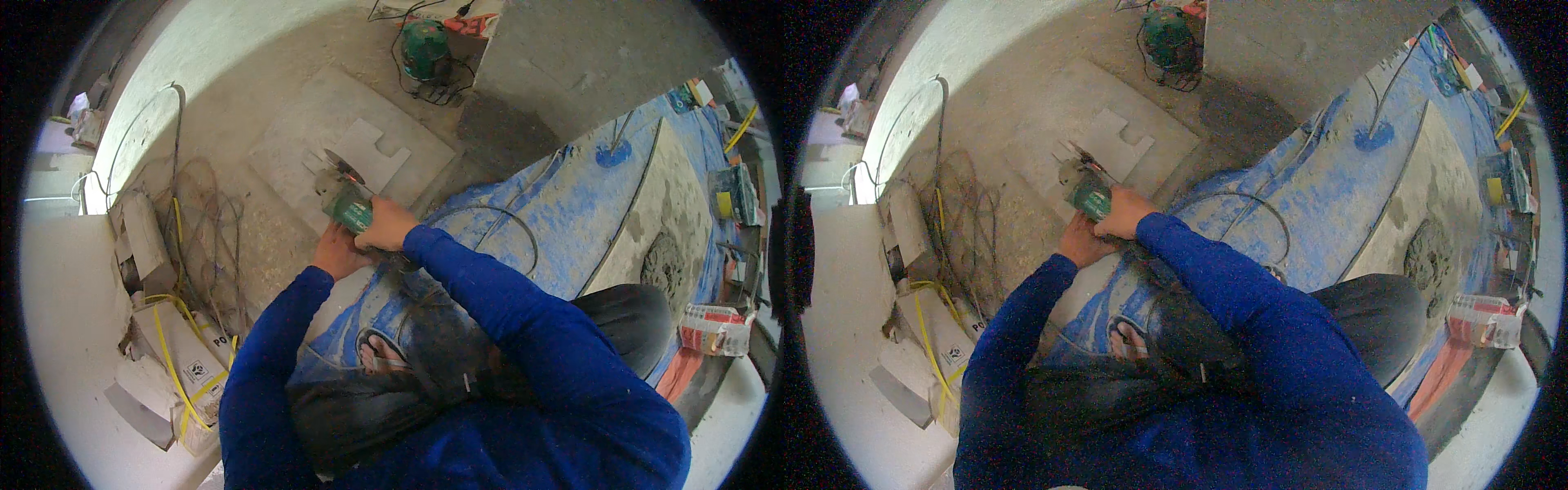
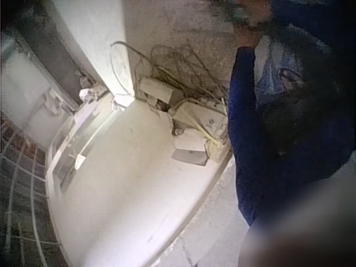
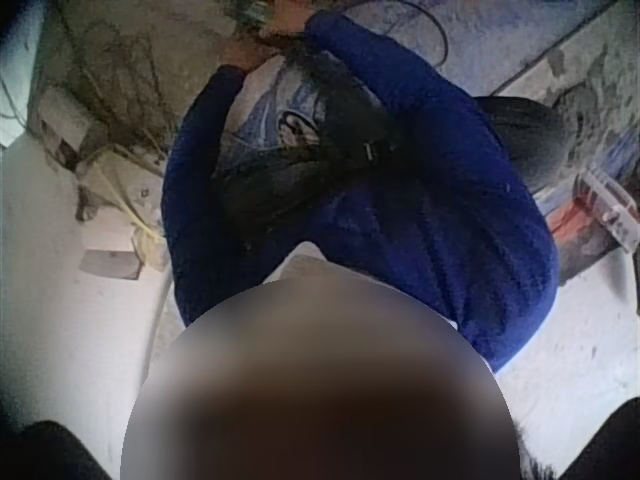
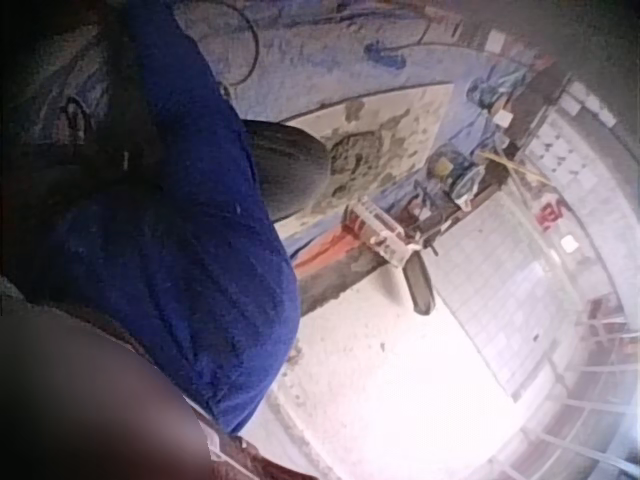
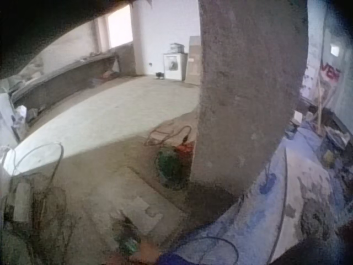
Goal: The person cuts a ceramic tile with an angle grinder, then applies mortar to the tile and a wall corner using a trowel. The person places the tile into the corner and secures it with tile leveling clips.
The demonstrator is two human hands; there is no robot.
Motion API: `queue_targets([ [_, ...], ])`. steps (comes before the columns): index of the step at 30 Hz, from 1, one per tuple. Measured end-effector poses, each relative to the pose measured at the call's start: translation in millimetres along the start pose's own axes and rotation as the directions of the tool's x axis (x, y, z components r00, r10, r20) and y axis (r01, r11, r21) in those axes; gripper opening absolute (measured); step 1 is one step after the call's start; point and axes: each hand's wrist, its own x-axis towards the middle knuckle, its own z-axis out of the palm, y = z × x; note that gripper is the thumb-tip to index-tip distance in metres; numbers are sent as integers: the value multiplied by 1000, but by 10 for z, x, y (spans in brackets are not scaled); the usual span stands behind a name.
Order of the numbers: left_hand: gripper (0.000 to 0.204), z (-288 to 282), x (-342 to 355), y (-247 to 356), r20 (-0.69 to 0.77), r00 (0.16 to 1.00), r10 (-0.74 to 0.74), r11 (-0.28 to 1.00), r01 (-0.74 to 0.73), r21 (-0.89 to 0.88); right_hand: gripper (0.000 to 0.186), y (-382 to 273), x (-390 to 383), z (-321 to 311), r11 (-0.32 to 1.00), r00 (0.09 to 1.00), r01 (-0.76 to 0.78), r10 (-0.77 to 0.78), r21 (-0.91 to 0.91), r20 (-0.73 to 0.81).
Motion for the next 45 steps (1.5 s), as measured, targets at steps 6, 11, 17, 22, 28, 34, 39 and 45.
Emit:
queue_targets([
  [6, 84, 33, 14, -19, 18, 1000, -6, 999, 7, -50, 85, 40, -68, -14, 999, 999, -42, 42, -23, 12],
  [11, 84, 23, 4, -8, -35, 999, 29, 999, -28, 26, 86, 63, -84, -5, 1000, 1000, -28, 28, -9, 3],
  [17, 86, 32, 13, -7, 9, 1000, 13, 998, -13, 68, 85, 70, -106, -15, 999, 999, -34, 34, -13, 9],
  [22, 86, 44, 6, -22, 37, 999, -8, 999, 6, 38, 85, 63, -203, -72, 1000, 999, -29, 29, 13, 19],
  [28, 85, 156, 35, -91, 76, 997, 21, 984, -34, 174, 89, 62, -271, -124, 998, 997, -56, 57, -26, 60],
  [34, 56, 399, -116, -325, -108, 994, 10, 999, -15, -46, 83, -64, -364, -116, 999, 997, 35, -35, 1, -67],
  [39, 39, -4, 32, -812, -418, 813, -405, 883, 229, -409, 80, -89, -423, -150, 998, 998, 49, -47, 43, -41],
  [45, 38, -448, 530, -1180, -308, 752, -583, 758, 366, -541, 85, 94, -530, -112, 999, 1000, 3, -4, -47, -26],
])
